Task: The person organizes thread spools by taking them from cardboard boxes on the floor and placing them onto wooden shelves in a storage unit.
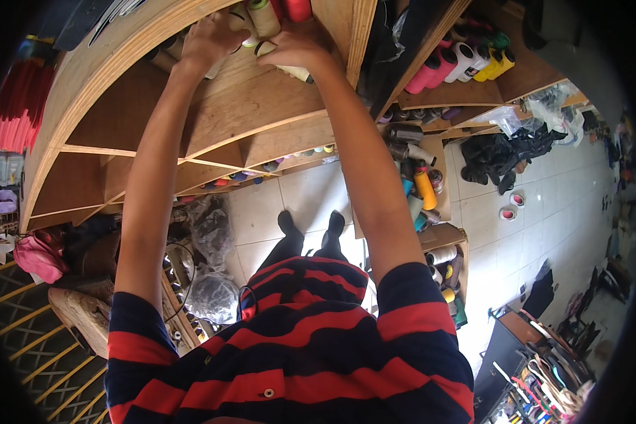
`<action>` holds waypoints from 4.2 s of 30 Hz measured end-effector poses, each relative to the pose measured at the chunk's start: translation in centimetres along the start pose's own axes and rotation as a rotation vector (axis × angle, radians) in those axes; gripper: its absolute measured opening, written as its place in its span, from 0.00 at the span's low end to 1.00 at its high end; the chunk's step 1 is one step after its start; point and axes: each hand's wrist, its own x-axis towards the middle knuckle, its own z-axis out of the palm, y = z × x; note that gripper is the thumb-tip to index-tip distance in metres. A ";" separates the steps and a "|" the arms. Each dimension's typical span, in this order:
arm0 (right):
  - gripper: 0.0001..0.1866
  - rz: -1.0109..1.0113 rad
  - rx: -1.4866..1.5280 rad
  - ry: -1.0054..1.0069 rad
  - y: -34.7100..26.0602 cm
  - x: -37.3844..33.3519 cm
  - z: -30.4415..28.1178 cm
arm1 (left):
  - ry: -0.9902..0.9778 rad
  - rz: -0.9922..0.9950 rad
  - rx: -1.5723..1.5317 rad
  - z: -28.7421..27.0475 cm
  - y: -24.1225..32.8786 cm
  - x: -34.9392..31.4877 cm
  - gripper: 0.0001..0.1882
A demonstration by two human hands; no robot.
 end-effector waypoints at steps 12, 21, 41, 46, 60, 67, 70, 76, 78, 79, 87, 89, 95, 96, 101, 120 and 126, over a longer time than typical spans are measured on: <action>0.29 0.062 -0.059 -0.069 -0.4 -1.1 0.9 | -0.230 -0.700 -1.142 -8.8 0.0 -3.3 0.28; 0.33 0.148 -0.068 -0.139 -1.7 -1.7 0.5 | -0.240 -0.659 -1.271 -8.9 1.2 -6.8 0.28; 0.41 0.034 0.027 0.022 -1.3 -1.6 1.6 | -0.475 -0.350 -0.963 -4.4 -0.9 2.8 0.25; 0.42 0.052 0.048 0.059 -0.6 -1.5 1.7 | -0.419 -0.384 -1.039 -5.7 -0.8 2.7 0.25; 0.23 -0.270 -0.092 0.518 0.8 -2.7 2.2 | -0.039 -1.037 -1.751 -10.0 1.5 -8.7 0.17; 0.23 -0.082 0.005 0.470 -0.1 -0.8 1.6 | -0.213 -0.897 -1.750 -9.1 2.1 -10.9 0.22; 0.24 -0.062 0.026 0.491 -0.6 -0.6 1.5 | -0.226 -0.655 -1.564 -7.5 1.7 -9.6 0.28; 0.26 0.093 -0.013 0.401 -1.6 -0.8 1.1 | -0.356 -0.575 -1.397 -6.4 2.2 -7.6 0.35; 0.28 0.125 0.008 0.377 -0.9 -0.3 1.1 | -0.492 -0.573 -1.397 -6.5 2.6 -7.4 0.35; 0.29 0.142 0.019 0.366 -0.6 -0.2 1.0 | -0.560 -0.569 -1.395 -6.6 2.7 -7.3 0.35; 0.33 0.120 0.121 0.332 0.5 0.1 1.2 | -0.619 -0.548 -1.414 -6.3 2.9 -7.7 0.36; 0.36 0.104 0.092 0.343 1.4 0.9 1.5 | -0.601 -0.526 -1.398 -6.4 3.0 -7.6 0.35; 0.38 0.052 0.155 0.196 1.1 0.9 0.9 | -0.672 -0.536 -1.374 -6.9 2.9 -7.3 0.34; 0.39 0.098 0.215 0.147 0.3 0.5 0.6 | -0.675 -0.539 -1.389 -6.9 2.9 -7.4 0.33; 0.42 0.168 0.296 0.064 -0.2 0.0 -0.3 | -0.634 -0.543 -1.387 -7.0 3.2 -7.3 0.29; 0.23 -0.315 0.062 0.568 0.4 -10.4 4.5 | 0.388 -0.673 -1.901 -7.7 8.8 -3.6 0.25; 0.26 -0.222 0.076 0.527 0.0 -9.7 3.9 | 0.329 -0.600 -1.748 -7.2 8.4 -1.6 0.27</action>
